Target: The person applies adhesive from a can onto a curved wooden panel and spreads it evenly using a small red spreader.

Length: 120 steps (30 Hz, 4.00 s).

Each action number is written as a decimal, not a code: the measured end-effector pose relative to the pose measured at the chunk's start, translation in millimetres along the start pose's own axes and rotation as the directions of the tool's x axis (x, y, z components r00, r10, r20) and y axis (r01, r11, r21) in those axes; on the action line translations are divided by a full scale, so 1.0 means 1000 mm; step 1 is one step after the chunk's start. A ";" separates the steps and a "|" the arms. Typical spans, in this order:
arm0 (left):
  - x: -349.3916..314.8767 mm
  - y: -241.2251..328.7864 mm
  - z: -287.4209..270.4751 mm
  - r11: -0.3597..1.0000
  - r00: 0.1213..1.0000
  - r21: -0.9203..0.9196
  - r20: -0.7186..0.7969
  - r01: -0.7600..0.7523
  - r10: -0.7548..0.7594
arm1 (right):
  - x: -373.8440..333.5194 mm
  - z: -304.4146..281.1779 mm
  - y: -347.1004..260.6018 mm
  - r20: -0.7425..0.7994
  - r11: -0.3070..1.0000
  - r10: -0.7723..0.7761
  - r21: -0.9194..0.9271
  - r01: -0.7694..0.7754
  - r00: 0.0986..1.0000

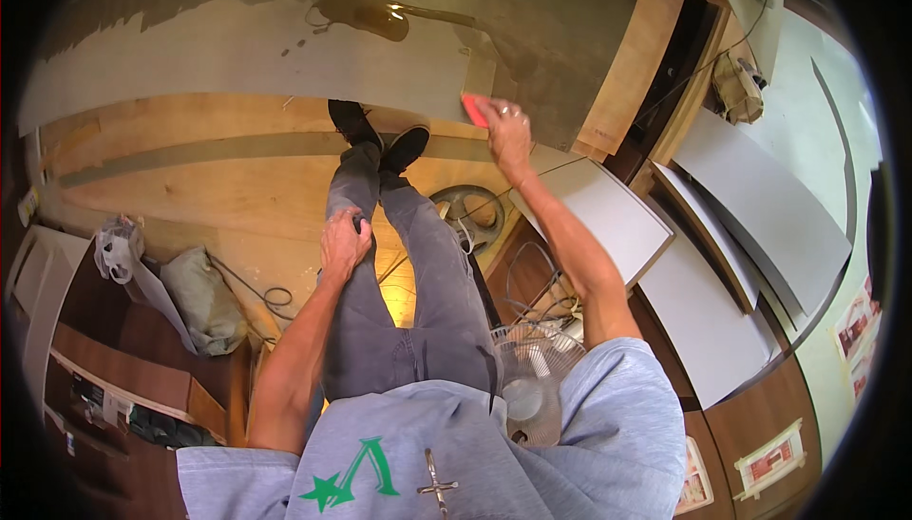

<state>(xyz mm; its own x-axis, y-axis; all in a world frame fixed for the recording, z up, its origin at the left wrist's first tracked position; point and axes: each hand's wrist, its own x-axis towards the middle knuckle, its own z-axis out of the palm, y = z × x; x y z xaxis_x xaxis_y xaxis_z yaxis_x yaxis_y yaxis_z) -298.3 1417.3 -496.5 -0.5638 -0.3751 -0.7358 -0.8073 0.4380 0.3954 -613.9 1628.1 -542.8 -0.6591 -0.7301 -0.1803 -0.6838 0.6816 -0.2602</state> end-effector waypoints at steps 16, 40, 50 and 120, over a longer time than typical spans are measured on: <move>-0.006 -0.017 0.005 0.999 0.997 -0.033 -0.075 0.021 -0.024 | 0.173 -0.022 -0.012 0.079 0.962 -0.270 0.058 0.266 0.960; -0.010 -0.036 -0.006 0.989 0.993 -0.111 -0.059 0.099 -0.106 | 0.066 -0.029 -0.102 0.102 0.953 -0.106 0.293 0.072 0.989; -0.012 -0.034 -0.013 0.979 0.988 -0.132 -0.015 0.153 -0.156 | 0.200 -0.037 -0.091 0.129 0.955 -0.262 0.181 0.237 0.956; -0.057 -0.079 -0.096 0.944 0.939 -0.327 -0.336 -0.038 -0.079 | 0.283 -0.019 -0.144 -0.086 0.990 -0.140 -0.005 0.140 0.986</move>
<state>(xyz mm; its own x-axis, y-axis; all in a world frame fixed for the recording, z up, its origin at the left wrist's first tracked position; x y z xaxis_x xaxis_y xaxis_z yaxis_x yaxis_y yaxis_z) -219.5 1325.9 -433.4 -0.5240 -0.6610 -0.5371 -0.7981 0.1609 0.5807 -708.0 1324.3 -538.2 -0.5812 -0.8116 -0.0601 -0.7711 0.5728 -0.2781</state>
